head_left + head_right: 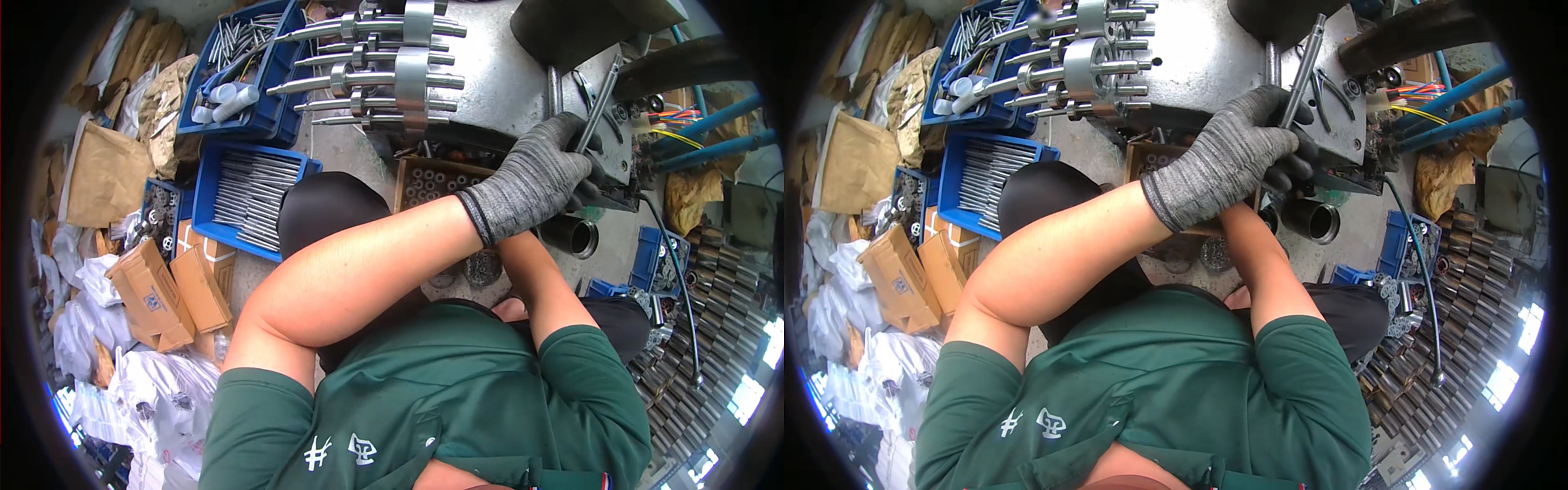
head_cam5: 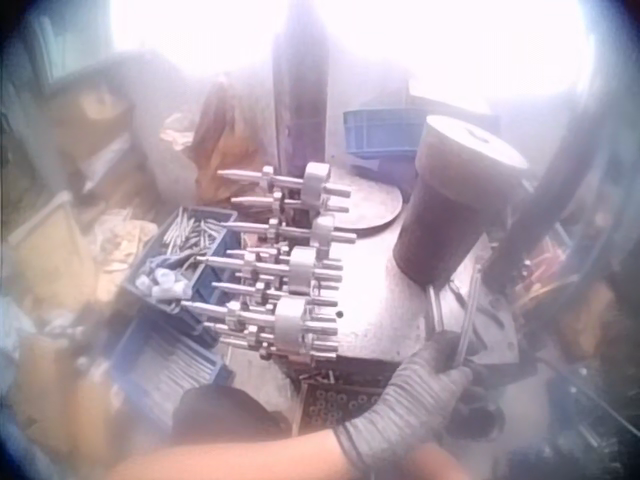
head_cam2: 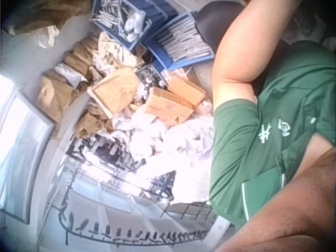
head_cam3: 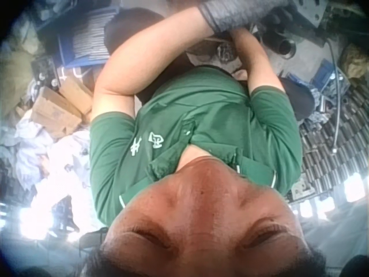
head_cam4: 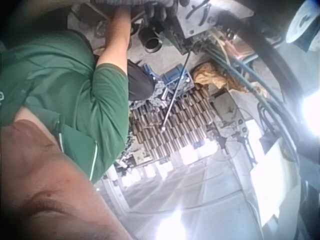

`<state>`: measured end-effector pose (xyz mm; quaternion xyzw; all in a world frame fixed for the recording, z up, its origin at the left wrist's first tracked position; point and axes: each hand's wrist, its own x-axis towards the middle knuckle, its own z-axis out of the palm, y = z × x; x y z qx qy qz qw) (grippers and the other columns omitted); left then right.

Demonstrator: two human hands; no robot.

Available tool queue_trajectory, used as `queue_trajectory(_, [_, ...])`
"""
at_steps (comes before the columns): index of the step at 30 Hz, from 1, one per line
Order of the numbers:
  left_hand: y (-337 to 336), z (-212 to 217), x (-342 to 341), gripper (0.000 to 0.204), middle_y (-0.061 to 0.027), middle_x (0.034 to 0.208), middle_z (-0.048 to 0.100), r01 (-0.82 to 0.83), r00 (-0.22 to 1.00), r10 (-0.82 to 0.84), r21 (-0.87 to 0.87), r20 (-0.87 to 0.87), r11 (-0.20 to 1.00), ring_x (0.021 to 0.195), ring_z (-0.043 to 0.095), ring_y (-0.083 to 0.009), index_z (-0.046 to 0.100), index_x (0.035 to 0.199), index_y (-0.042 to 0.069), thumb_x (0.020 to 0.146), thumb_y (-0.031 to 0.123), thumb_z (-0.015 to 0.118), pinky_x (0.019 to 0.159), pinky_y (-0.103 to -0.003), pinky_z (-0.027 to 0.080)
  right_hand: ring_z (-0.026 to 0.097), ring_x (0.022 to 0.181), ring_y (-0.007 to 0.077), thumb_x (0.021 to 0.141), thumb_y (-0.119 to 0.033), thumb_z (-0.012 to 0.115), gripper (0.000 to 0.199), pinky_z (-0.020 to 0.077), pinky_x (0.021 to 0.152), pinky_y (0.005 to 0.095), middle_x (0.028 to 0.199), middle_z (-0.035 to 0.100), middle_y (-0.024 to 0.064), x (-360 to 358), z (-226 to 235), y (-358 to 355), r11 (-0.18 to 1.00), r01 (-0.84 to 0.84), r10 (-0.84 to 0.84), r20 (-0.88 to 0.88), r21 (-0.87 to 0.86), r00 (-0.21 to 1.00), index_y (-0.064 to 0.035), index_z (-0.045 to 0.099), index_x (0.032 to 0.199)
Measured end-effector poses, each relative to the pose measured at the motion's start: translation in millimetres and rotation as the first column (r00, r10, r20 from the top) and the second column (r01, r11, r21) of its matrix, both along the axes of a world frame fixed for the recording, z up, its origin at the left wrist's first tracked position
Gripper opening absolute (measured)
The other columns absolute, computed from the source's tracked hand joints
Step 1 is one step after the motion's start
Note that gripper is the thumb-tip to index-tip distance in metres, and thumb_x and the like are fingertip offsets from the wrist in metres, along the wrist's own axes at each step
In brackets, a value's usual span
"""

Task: Assembling small metal rods and gears into a component using a manual press machine.

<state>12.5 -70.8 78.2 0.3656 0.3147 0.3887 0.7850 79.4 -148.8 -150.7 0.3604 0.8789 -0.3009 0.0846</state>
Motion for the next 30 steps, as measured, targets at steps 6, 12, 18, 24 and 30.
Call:
queue_trajectory(6, [-2.8,2.9,-1.6,0.030,-0.0159,0.092,0.072,0.006,0.999,-0.005,-0.028,0.052,1.000,0.073,0.074,-0.0216,0.057,0.120,-0.001,0.091,0.002,0.058,0.055,-0.032,0.059,0.070,0.107,0.0370,0.086,-0.034,0.069,0.044,0.0542,0.093,0.0459,0.118,0.071,0.0213,-0.4,4.7,-15.6,0.999,0.029,-0.028,-0.038,0.043,0.999,-0.0084,0.069,0.122])
queue_trajectory(12, [-4.6,2.5,-1.1,0.030,-0.0155,0.092,0.072,0.002,0.997,0.002,-0.055,0.075,0.999,0.071,0.073,-0.0201,0.056,0.122,-0.001,0.092,0.001,0.057,0.054,-0.031,0.058,0.070,0.108,0.0370,0.086,-0.035,0.069,0.045,0.0540,0.093,0.0455,0.119,0.070,0.0216,-2.8,8.0,-28.1,0.995,0.054,-0.046,-0.090,0.083,0.995,-0.0087,0.069,0.122])
queue_trajectory(18, [-4.7,4.0,-2.5,0.032,-0.0138,0.091,0.071,0.019,0.997,-0.014,-0.060,0.079,0.998,0.072,0.072,-0.0189,0.056,0.124,0.000,0.092,0.000,0.056,0.056,-0.029,0.058,0.069,0.108,0.0371,0.087,-0.036,0.069,0.045,0.0537,0.093,0.0451,0.120,0.070,0.0219,-8.8,9.0,-32.4,0.986,0.098,-0.076,-0.159,0.133,0.984,-0.0090,0.069,0.123])
queue_trajectory(24, [-10.1,10.7,-9.5,0.034,-0.0138,0.104,0.070,0.065,0.998,-0.065,-0.029,0.011,0.997,0.084,0.073,-0.0202,0.053,0.130,0.000,0.096,0.003,0.052,0.068,-0.029,0.060,0.069,0.109,0.0371,0.087,-0.037,0.069,0.046,0.0535,0.094,0.0448,0.121,0.069,0.0223,-2.1,19.2,-11.8,0.955,0.182,-0.130,-0.221,0.236,0.967,-0.0093,0.069,0.123])
queue_trajectory(30, [-13.8,6.7,-8.3,0.036,-0.0147,0.106,0.070,0.085,0.996,-0.086,-0.044,-0.026,0.995,0.088,0.073,-0.0216,0.050,0.134,0.001,0.098,0.004,0.053,0.070,-0.030,0.060,0.069,0.109,0.0372,0.087,-0.038,0.069,0.046,0.0533,0.094,0.0444,0.122,0.069,0.0226,13.4,29.3,4.5,0.902,0.273,-0.187,-0.268,0.334,0.945,-0.0097,0.069,0.123])
